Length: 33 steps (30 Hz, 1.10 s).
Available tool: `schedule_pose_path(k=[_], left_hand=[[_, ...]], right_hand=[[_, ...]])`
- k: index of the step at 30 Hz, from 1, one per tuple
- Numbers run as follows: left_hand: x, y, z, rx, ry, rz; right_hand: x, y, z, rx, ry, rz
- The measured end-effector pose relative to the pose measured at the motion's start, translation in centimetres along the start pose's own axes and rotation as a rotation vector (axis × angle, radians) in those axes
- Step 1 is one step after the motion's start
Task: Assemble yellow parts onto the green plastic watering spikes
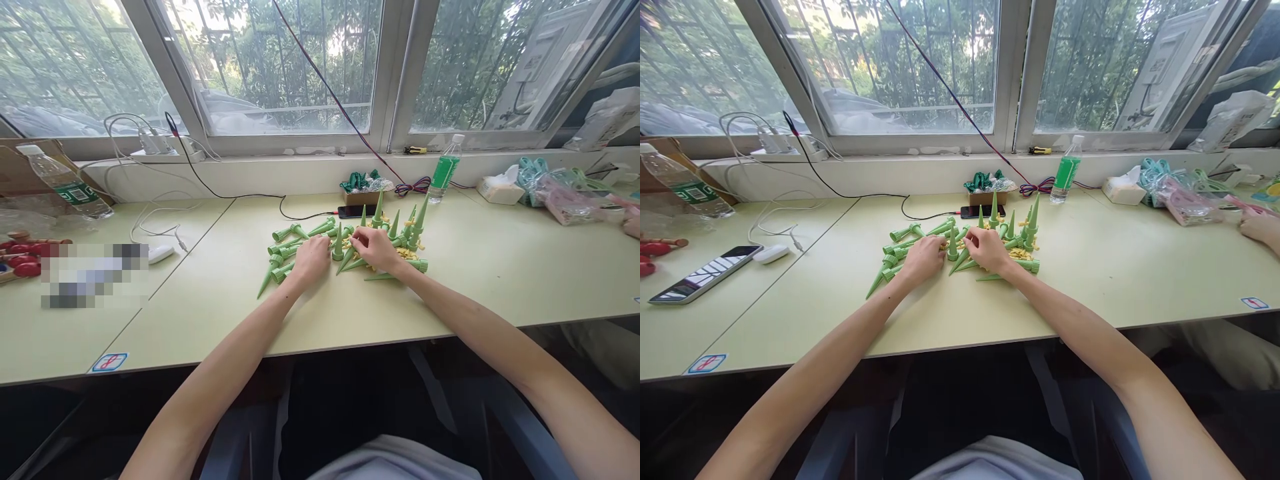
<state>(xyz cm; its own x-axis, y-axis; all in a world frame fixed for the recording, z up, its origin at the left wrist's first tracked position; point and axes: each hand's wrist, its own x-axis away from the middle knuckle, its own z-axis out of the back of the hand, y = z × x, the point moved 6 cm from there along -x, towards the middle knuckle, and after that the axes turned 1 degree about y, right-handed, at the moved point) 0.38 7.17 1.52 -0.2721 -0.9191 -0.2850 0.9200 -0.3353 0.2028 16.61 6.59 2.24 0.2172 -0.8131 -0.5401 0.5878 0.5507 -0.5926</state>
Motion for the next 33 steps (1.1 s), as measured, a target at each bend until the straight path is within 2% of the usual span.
schedule_pose_path(k=[20, 28, 33], left_hand=[[-0.2, -0.3, 0.1, 0.044, 0.045, 0.014], [0.0, 0.0, 1.5, 0.092, 0.128, 0.067], [0.5, 0.2, 3.0, 0.128, 0.25, 0.083]], right_hand=[[0.1, -0.2, -0.1, -0.004, -0.023, -0.005], [0.0, -0.3, -0.1, -0.004, -0.019, 0.001], [0.1, -0.6, 0.1, -0.013, -0.001, 0.004]])
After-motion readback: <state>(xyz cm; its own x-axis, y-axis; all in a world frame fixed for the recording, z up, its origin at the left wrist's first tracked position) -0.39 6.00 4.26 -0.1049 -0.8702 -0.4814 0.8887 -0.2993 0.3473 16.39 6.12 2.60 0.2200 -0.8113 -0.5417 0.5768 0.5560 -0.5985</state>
